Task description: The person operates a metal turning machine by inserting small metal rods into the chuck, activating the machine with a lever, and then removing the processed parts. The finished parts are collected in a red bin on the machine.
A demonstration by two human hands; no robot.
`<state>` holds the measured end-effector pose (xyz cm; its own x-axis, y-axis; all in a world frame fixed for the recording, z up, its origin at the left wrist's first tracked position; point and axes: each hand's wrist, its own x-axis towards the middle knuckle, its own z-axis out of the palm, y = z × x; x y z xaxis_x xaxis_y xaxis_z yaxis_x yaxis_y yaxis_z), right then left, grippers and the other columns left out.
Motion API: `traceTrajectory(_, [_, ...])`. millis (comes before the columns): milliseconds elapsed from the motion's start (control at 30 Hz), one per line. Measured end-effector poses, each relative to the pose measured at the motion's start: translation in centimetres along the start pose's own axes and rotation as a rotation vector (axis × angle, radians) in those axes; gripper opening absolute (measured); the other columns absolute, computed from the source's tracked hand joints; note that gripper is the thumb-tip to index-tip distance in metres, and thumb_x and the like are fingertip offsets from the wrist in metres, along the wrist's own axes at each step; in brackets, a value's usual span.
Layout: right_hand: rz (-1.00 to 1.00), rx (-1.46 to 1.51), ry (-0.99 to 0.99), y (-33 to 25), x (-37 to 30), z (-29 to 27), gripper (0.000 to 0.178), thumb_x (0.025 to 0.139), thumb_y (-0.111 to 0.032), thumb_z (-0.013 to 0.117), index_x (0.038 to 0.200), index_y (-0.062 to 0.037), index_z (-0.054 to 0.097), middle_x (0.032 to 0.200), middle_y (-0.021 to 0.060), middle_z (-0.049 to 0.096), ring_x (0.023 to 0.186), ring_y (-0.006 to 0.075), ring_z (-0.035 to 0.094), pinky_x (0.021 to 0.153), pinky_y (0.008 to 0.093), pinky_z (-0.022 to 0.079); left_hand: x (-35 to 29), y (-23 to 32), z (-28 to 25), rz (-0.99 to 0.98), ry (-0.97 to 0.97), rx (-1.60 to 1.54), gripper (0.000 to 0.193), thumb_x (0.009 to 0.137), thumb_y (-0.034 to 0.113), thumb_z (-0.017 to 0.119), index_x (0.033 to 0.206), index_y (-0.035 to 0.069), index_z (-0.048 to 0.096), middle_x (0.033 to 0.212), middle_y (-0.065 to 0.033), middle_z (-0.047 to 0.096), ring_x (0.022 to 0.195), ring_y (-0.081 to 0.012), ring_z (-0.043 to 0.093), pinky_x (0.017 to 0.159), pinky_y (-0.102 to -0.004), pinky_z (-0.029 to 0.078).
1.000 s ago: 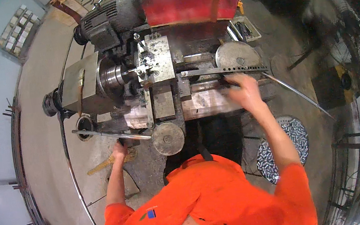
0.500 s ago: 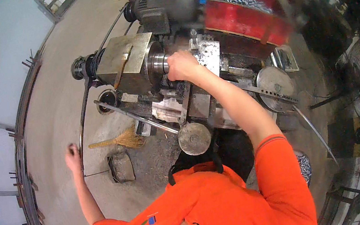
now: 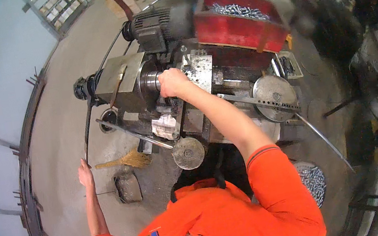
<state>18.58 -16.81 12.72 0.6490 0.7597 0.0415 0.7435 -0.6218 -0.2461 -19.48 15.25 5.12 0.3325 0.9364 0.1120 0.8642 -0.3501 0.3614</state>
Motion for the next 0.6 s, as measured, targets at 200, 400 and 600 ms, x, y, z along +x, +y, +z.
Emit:
traceTrajectory(200, [-0.046,-0.102,0.124,0.5,-0.4,0.4,0.024,0.056,-0.02,0.063,0.075,-0.0053,0.069,0.08,0.0168,0.067,0.078,0.0334,0.066,0.073,0.0403,0.052,-6.2,3.7,1.4,0.082,0.027,0.128,0.054,0.086,0.051,0.043,0.088,0.001,0.063,0.082,-0.0237,0.063,0.08,-0.0424,0.06,0.073,-0.0495,0.045])
traceTrajectory(400, [0.125,-0.116,0.173,5.7,-3.0,-9.0,0.028,0.059,-0.022,0.062,0.082,-0.0094,0.07,0.089,0.0188,0.065,0.083,0.0349,0.062,0.077,0.0433,0.05,-6.8,4.0,0.8,0.128,0.045,0.142,0.041,0.076,0.039,0.06,0.087,0.0,0.061,0.082,-0.0218,0.064,0.079,-0.0408,0.061,0.072,-0.0479,0.047])
traceTrajectory(600, [0.092,0.029,0.579,9.4,-7.3,-11.4,0.057,0.057,-0.017,0.064,0.114,-0.0129,0.061,0.128,0.0205,0.045,0.105,0.0401,0.051,0.091,0.046,0.044,-4.4,7.1,0.7,0.355,0.071,0.276,0.042,0.076,0.04,0.063,0.095,0.003,0.063,0.085,-0.019,0.064,0.081,-0.0367,0.062,0.071,-0.0456,0.048])
